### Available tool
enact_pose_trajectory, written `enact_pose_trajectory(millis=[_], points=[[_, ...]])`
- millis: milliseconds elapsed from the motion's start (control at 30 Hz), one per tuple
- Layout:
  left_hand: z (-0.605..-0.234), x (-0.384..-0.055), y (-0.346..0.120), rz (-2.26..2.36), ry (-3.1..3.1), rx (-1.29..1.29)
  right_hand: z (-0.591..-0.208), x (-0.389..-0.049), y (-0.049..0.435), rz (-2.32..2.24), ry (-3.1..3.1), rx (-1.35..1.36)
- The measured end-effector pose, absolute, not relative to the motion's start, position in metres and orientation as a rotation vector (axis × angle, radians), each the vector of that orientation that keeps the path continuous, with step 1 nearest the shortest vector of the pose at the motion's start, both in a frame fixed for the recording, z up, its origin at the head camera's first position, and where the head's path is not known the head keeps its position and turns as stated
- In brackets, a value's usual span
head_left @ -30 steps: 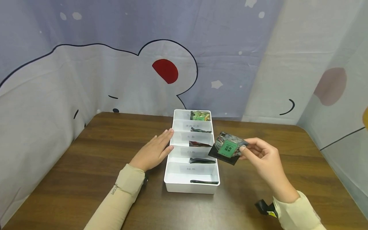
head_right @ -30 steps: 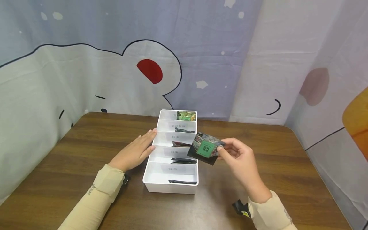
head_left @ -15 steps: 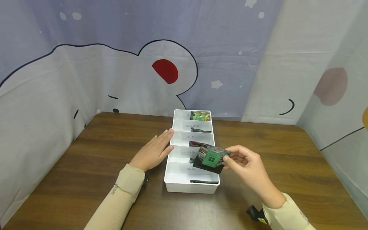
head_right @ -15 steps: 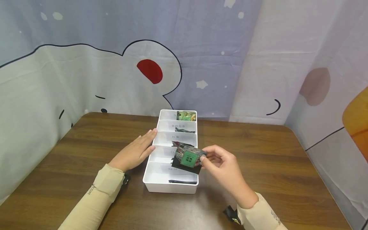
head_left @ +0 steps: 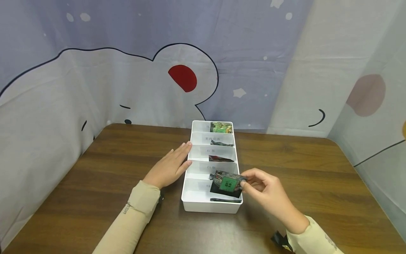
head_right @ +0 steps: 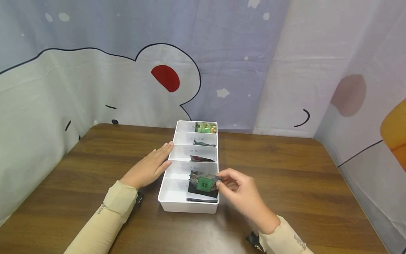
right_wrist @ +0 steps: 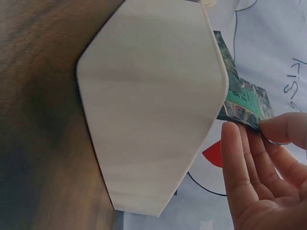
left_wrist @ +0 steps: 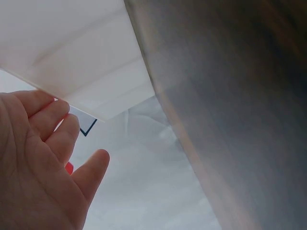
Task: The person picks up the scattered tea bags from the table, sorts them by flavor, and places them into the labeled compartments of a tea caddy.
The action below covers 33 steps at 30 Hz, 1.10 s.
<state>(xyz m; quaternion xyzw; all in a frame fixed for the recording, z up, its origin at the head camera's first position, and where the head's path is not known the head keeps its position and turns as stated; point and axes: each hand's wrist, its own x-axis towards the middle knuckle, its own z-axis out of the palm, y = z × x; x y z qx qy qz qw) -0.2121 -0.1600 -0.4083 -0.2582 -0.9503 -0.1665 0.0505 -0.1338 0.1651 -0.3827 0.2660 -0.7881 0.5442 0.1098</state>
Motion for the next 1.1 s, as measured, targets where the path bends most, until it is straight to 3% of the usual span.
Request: enact_pose_trajectory(millis=[700,1100], points=[[-0.411,-0.214,-0.16,-0.507,-2.896,-0.795,-0.393,-0.131,0.174,1.407,-2.363,0.869],[-0.41,-0.216,-0.163,-0.423,-2.893,-0.789,-0.39,-0.154,0.188,1.393,-2.382,0.742]])
